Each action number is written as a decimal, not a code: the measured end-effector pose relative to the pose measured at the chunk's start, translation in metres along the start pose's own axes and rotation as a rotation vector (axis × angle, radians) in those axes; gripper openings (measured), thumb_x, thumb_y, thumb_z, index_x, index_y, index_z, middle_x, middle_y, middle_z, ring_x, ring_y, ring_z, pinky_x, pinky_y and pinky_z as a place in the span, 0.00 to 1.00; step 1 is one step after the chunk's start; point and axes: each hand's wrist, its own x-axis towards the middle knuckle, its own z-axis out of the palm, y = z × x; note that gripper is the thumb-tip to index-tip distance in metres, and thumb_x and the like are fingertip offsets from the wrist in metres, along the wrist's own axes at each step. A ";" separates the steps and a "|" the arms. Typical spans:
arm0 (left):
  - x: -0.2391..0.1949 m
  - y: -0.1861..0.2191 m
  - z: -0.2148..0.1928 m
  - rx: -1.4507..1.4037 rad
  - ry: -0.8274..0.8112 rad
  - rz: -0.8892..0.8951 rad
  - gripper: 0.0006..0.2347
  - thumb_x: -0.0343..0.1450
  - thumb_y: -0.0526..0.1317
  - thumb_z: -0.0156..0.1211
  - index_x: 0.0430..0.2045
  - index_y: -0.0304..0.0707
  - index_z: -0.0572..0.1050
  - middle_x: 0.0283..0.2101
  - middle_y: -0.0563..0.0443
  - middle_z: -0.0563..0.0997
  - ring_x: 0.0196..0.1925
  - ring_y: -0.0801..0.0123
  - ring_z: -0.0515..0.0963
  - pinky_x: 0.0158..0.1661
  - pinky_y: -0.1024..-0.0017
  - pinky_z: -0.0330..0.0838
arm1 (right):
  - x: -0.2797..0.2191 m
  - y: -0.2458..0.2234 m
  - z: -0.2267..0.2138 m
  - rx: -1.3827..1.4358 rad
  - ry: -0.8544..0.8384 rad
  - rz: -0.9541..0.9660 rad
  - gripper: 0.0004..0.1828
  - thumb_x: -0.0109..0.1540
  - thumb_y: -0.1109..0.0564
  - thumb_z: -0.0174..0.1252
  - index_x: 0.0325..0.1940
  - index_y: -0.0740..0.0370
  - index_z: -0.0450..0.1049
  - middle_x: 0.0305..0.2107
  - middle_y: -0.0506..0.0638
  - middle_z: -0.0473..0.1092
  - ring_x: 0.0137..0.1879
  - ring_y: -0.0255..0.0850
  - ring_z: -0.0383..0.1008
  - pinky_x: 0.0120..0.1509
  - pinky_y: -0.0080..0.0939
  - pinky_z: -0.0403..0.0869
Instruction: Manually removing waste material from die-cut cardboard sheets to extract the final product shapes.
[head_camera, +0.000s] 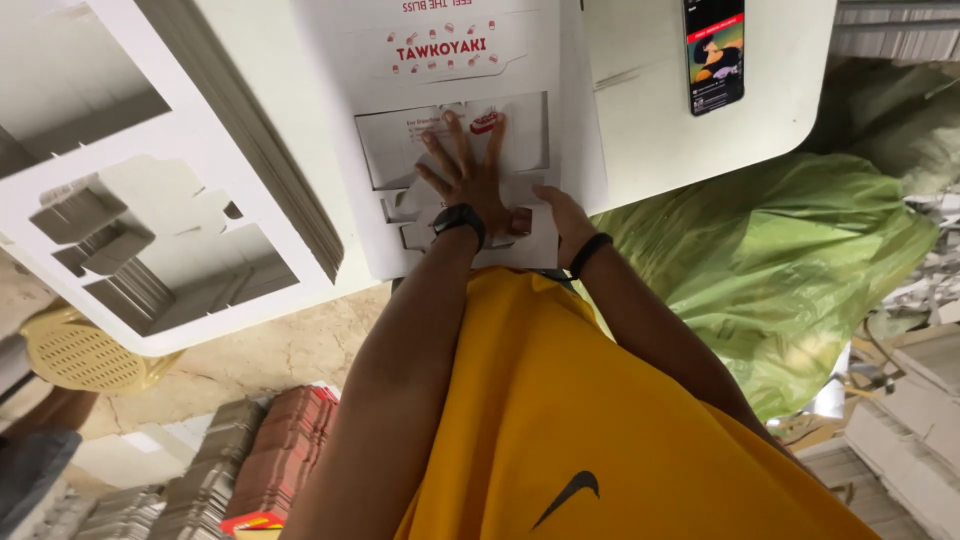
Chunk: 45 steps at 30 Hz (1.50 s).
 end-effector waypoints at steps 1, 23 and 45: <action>-0.002 0.001 -0.004 -0.010 -0.002 -0.013 0.64 0.58 0.49 0.82 0.73 0.75 0.21 0.73 0.32 0.12 0.73 0.24 0.16 0.67 0.26 0.19 | -0.009 -0.002 -0.001 -0.015 0.000 0.007 0.27 0.57 0.43 0.67 0.52 0.63 0.77 0.38 0.55 0.76 0.46 0.52 0.77 0.49 0.51 0.77; 0.008 -0.022 0.015 -0.070 -0.017 0.110 0.63 0.57 0.50 0.82 0.74 0.70 0.25 0.70 0.38 0.07 0.70 0.26 0.09 0.64 0.19 0.20 | -0.023 -0.032 -0.018 -0.845 0.196 -0.542 0.26 0.61 0.33 0.57 0.21 0.52 0.64 0.16 0.44 0.62 0.24 0.38 0.64 0.28 0.41 0.65; 0.020 0.002 0.024 -0.350 0.194 -0.059 0.66 0.53 0.56 0.85 0.74 0.76 0.26 0.75 0.39 0.13 0.75 0.30 0.15 0.61 0.19 0.16 | -0.031 -0.066 0.007 -1.231 0.104 -0.433 0.52 0.59 0.24 0.59 0.54 0.82 0.71 0.47 0.78 0.71 0.59 0.67 0.74 0.60 0.64 0.72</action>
